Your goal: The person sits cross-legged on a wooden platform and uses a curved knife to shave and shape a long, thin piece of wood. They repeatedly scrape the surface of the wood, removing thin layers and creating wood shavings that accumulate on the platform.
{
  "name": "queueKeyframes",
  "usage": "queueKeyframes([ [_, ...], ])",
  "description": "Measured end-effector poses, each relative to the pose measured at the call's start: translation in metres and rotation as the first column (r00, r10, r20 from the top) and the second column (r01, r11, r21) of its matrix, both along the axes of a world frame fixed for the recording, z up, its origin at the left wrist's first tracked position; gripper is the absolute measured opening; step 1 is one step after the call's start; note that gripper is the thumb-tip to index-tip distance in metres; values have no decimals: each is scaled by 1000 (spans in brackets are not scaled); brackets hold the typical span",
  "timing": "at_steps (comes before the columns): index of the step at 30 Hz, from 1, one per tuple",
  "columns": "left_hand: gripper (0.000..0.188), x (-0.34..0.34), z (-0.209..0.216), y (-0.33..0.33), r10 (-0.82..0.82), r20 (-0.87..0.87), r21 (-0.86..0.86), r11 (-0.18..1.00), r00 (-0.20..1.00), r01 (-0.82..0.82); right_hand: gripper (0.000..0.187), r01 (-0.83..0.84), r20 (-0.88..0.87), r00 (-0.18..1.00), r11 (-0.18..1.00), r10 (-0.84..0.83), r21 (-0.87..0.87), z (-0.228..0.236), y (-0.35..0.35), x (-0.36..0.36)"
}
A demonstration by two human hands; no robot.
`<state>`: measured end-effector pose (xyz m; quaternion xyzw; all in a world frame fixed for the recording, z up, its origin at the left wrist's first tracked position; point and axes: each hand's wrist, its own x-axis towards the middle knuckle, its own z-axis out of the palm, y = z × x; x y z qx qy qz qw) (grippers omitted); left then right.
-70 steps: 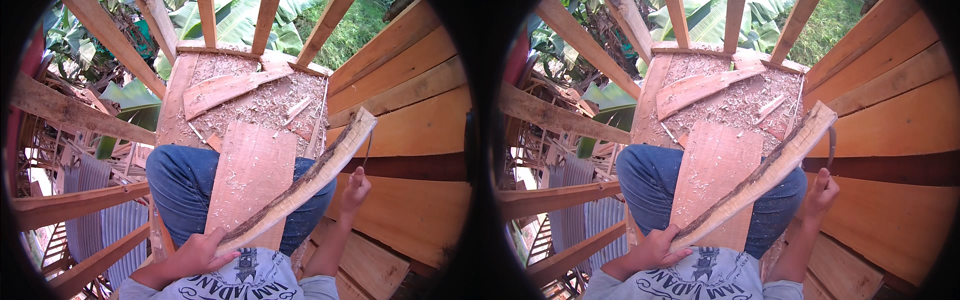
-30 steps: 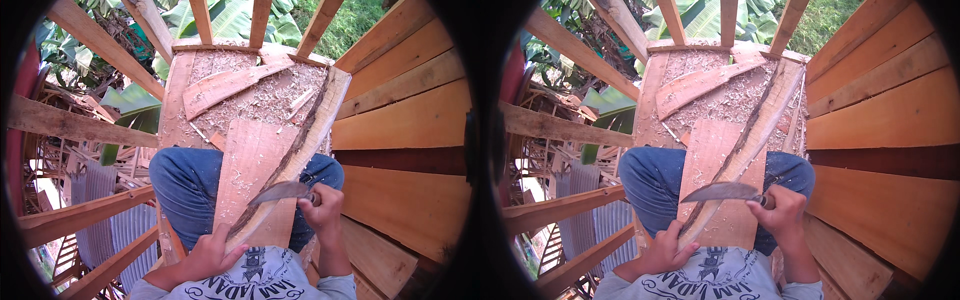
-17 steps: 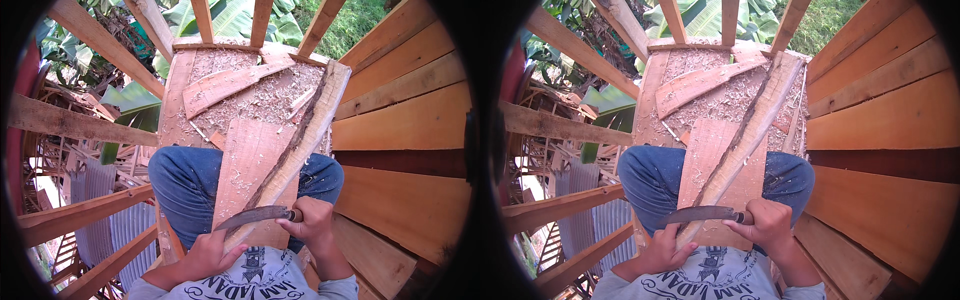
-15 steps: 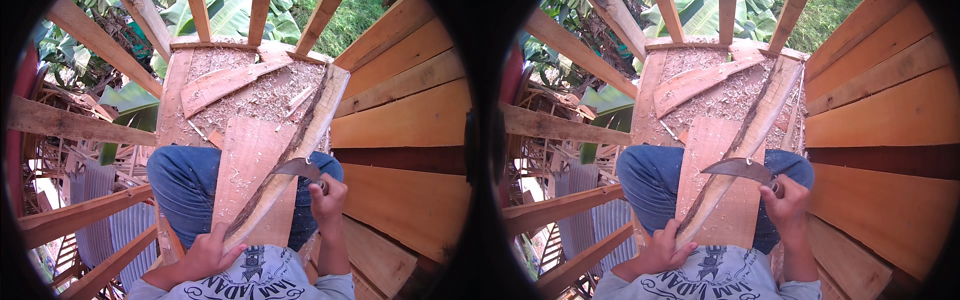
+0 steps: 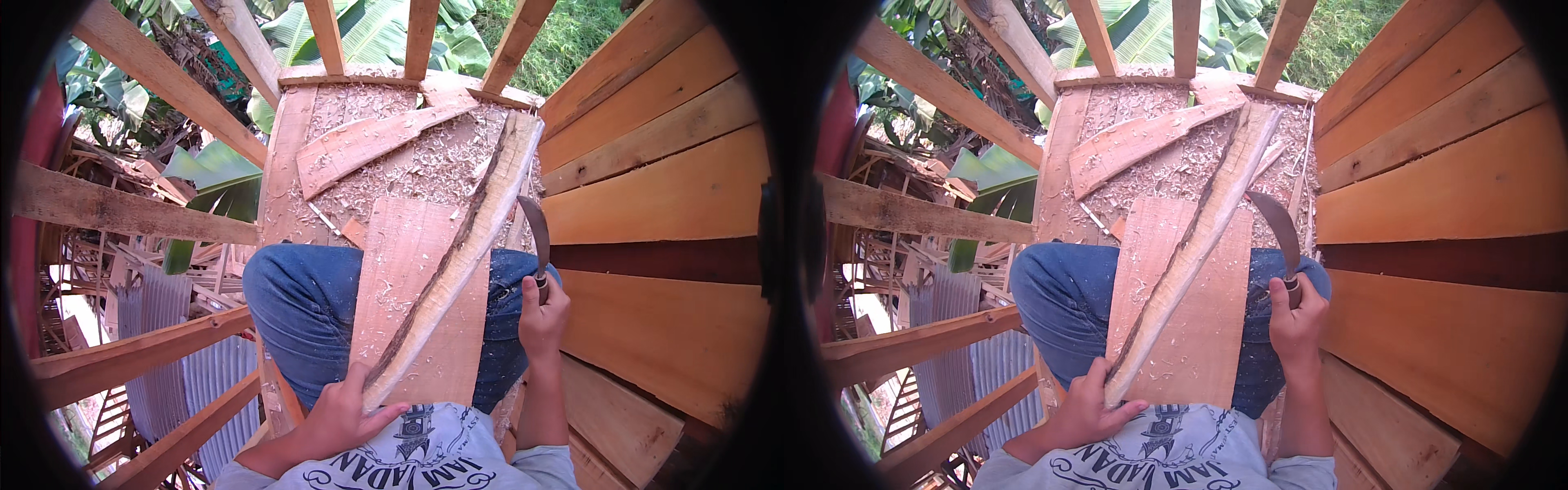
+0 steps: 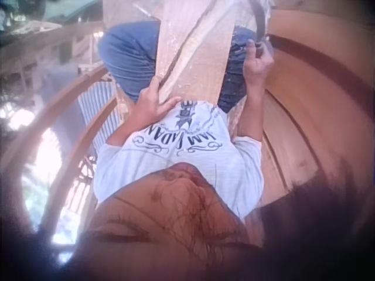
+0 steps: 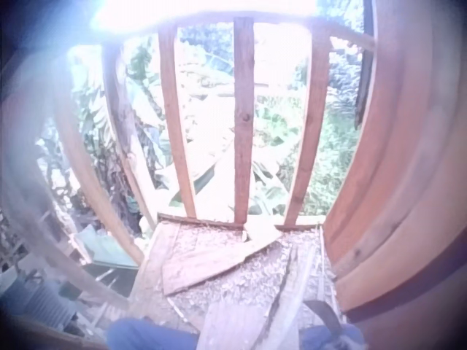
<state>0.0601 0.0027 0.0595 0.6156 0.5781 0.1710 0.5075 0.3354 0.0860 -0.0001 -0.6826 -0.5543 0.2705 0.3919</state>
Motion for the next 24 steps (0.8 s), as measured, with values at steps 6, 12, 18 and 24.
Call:
queueKeyframes([
  [6, 53, 0, 4, 5, -64, -3, -32, 997, 998, 64, 29, 95, -377, 920, 994, -110, -58, 3, -25, -18],
  [12, 46, 0, 9, 10, -10, -56, -109, 994, 998, 4, 33, -116, -202, 968, 978, 150, 171, 10, -36, -18],
  [18, 52, -1, 4, -4, -42, -67, 56, 997, 997, 46, 39, 63, 78, 995, 995, -68, 72, 26, -9, 13],
  [24, 55, 4, 3, 0, -45, -57, 86, 995, 997, 50, 35, -350, 140, 928, 936, 344, 20, 34, -26, -2],
])
